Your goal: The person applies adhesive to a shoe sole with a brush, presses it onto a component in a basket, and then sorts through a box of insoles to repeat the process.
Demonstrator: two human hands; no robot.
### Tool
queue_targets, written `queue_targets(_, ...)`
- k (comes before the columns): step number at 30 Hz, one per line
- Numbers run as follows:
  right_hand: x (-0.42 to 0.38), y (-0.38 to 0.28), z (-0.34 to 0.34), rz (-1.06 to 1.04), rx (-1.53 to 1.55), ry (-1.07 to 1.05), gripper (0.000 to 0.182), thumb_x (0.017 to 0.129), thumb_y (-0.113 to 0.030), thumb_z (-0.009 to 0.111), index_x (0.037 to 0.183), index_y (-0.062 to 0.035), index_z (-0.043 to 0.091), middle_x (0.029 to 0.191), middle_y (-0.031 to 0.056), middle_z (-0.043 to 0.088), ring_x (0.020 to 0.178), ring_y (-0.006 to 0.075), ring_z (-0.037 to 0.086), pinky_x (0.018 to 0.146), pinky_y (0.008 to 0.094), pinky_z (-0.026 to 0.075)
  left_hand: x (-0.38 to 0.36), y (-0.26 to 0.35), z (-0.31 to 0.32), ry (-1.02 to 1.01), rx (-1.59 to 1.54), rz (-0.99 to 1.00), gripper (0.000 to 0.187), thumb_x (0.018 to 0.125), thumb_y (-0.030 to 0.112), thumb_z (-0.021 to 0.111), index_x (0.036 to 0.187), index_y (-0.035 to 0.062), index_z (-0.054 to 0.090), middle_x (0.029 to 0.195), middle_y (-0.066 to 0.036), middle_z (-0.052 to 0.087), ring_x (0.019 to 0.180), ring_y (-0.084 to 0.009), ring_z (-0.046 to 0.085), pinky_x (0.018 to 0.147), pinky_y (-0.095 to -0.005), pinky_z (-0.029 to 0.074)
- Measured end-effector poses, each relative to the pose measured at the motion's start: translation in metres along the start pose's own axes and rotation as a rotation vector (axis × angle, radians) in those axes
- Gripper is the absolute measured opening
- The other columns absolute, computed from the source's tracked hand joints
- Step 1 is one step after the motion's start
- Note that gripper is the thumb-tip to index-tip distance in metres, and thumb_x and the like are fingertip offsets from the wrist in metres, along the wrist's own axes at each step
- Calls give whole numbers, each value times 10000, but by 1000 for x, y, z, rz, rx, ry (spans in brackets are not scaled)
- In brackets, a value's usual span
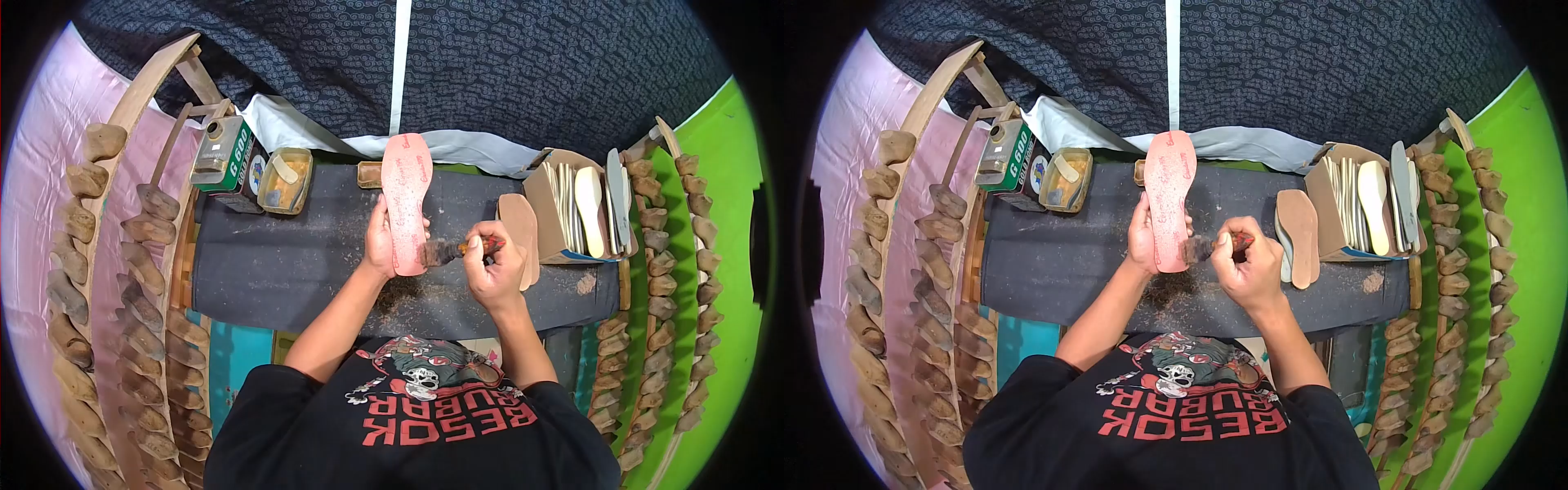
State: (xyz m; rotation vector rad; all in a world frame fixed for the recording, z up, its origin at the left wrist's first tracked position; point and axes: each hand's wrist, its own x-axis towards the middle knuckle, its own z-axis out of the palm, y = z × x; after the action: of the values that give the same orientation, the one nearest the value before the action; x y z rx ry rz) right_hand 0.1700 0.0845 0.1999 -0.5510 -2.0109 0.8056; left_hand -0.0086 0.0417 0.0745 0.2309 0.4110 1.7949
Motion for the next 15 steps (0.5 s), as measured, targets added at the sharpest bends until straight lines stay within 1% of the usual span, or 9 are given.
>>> queue_targets(3,1,-1,4,12,14,35,37,903,-16,639,918,-12,605,625,33,604,518,89,583,507,255,469,5,-10,6,63,-28,45,589,1060,543,343,1176,43,632,915,-141,715,769,-253,712,736,-391,593)
queue_targets(5,1,1,6,-59,6,1,37,911,-19,643,924,-13,609,630,25,603,520,79,566,509,250,465,4,-8,8,57,-37,40,581,1059,538,351,1177,44,633,924,-136,716,779,-251,712,739,-391,591)
queue_targets(6,1,1,5,-22,-1,13,35,919,-30,642,927,-16,611,634,16,608,529,63,557,505,250,459,3,-7,9,53,-49,36,573,1059,534,359,1179,46,634,934,-131,717,789,-249,712,743,-391,590)
queue_targets(8,4,11,-3,-10,-10,37,32,926,-34,636,928,-15,611,644,12,613,540,57,558,508,248,458,2,-6,4,49,-63,36,565,1059,529,366,1181,48,635,943,-126,718,799,-247,711,746,-391,588)
queue_targets(10,9,13,-10,12,-14,71,34,942,-41,624,937,-10,612,688,15,636,584,52,572,533,240,465,1,-1,-7,-158,-87,-40,526,1077,495,364,1251,64,610,1048,-91,714,910,-225,702,844,-384,566)
queue_targets(11,10,15,-10,11,-14,71,34,942,-41,624,937,-10,612,688,15,636,584,52,572,533,240,465,2,-5,-9,-159,-87,-39,526,1077,495,364,1251,64,610,1048,-91,714,910,-225,702,844,-384,566)
queue_targets(13,9,19,-9,100,119,78,32,947,-37,625,949,-6,615,723,23,649,616,53,586,553,234,470,0,-8,7,53,-102,48,512,1084,473,358,1279,71,608,1093,-78,712,976,-211,688,900,-374,539)
queue_targets(14,8,19,0,86,160,109,40,947,-43,633,950,-9,613,736,26,652,636,54,593,557,240,469,0,-12,8,51,-101,44,512,1084,473,358,1279,71,608,1093,-78,712,976,-211,688,900,-374,539)
queue_targets(15,8,17,3,96,129,62,41,940,-42,638,949,-12,612,718,32,650,610,70,608,549,256,478,-1,-14,8,2,-82,27,505,1086,463,356,1290,74,605,1116,-73,710,996,-205,679,918,-369,527)
